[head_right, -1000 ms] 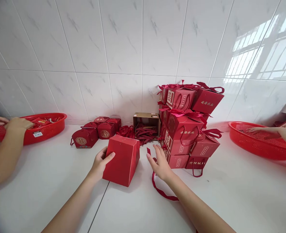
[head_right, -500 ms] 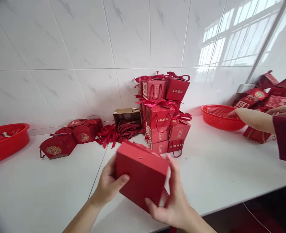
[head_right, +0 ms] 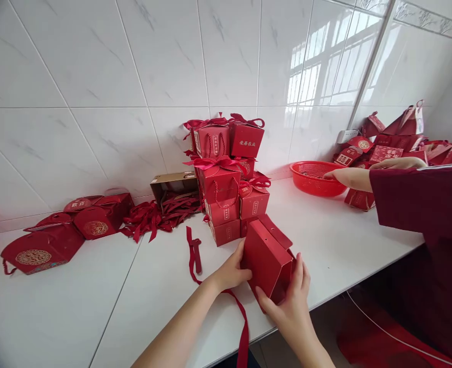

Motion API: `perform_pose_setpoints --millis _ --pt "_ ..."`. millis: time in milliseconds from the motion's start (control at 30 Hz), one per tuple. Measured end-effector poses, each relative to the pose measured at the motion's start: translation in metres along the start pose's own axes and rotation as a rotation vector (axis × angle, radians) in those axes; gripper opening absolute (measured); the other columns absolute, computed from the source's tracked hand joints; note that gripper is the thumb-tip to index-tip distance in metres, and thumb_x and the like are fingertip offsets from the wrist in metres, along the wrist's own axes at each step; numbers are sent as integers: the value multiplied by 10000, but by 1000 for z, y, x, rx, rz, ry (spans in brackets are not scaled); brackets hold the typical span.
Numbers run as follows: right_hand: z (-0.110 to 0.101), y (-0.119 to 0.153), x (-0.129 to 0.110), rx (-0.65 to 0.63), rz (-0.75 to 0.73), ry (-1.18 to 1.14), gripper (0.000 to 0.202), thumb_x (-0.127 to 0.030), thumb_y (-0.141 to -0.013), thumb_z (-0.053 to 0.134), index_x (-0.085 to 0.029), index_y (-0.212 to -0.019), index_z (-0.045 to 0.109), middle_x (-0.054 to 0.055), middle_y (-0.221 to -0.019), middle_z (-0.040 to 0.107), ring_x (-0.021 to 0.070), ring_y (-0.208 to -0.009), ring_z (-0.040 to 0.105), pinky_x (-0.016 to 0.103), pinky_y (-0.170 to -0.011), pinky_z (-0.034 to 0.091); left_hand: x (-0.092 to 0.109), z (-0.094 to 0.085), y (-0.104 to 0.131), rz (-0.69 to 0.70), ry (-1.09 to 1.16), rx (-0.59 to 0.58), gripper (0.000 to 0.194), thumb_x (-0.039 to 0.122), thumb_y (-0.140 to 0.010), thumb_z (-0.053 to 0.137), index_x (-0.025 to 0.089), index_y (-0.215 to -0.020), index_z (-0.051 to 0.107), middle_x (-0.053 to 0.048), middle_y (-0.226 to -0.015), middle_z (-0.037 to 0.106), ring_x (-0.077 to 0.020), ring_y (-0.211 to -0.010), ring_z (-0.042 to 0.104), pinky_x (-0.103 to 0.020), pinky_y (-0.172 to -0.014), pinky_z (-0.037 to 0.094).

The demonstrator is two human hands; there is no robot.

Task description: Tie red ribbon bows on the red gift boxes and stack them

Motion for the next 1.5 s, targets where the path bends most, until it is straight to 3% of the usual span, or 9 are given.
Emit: perform_pose_setpoints --millis 233,600,700,800,900,1033,1167,1267,1500 --pt "4 6 0 25 45 86 1229 -537 -654 714 -186 -1496 -109 211 -1545 -9 401 -1426 53 607 -1058 271 -43 -11 6 -43 -74 165 963 109 -694 635 242 -1507 136 -125 -1553 173 -303 -1442 134 -483 -1179 134" --pt "-9 -43 34 96 161 186 1219 -508 -607 723 -84 -1504 15 266 -1510 165 442 -1384 191 601 -1070 257 -39 -12 10 -83 -127 155 1099 338 -662 777 244 -1514 89 -102 -1567 173 -322 -1428 190 -486 -1166 194" --pt "-18 -44 33 172 156 215 1219 -506 -594 743 -56 -1499 61 293 -1523 76 467 -1399 105 635 -1075 204 -42 -13 11 -105 -126 156 1076 340 -655 782 248 -1510 136 -99 -1566 176 -326 -1425 190 -490 -1162 189" --pt "-27 -25 13 261 8 103 984 -484 -677 715 -126 -1465 246 249 -1506 197 414 -1391 208 612 -1052 290 -45 -15 10 -138 -102 176 1060 321 -649 783 235 -1506 164 -123 -1559 185 -338 -1411 213 -495 -1142 221" --pt "3 -9 -5 -78 -96 -209 480 -402 -833 588 -201 -1265 523 163 -1306 523 311 -1239 485 514 -998 428 -49 -18 8 -179 -51 218 1067 296 -667 761 194 -1508 113 -180 -1538 204 -344 -1377 278 -486 -1104 284" --pt "53 -1 -1 -543 241 -629 545 -419 -834 614 -323 -1347 452 73 -1476 389 259 -1308 439 447 -1052 413 -53 -26 8 -231 27 309 940 293 -759 660 162 -1493 89 -212 -1468 298 -307 -1308 388 -449 -1049 353" --pt "67 -10 2 -602 551 -900 707 -389 -830 645 -458 -1427 274 -64 -1587 104 216 -1391 320 394 -1090 389 -54 -31 10 -245 67 361 787 260 -793 609 166 -1455 194 -183 -1405 376 -271 -1293 400 -411 -1032 372" --pt "63 -20 9 -528 658 -956 819 -320 -791 695 -466 -1439 216 -65 -1591 29 240 -1335 415 408 -997 495 -53 -32 11 -238 78 381 742 268 -798 613 168 -1429 237 -178 -1383 394 -260 -1285 406 -399 -1025 380" --pt "45 -52 55 -358 768 -963 797 -138 -756 665 -289 -1437 280 130 -1232 616 218 -868 707 326 -659 597 -52 -32 11 -240 71 386 730 341 -793 646 165 -1395 273 -193 -1364 397 -248 -1249 445 -399 -1024 387"
Point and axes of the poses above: each hand's wrist, its own y-axis away from the middle knuckle, its own z-axis out of the palm, x = y × z, the point moved 8 cm from there along -y, towards the middle knuckle
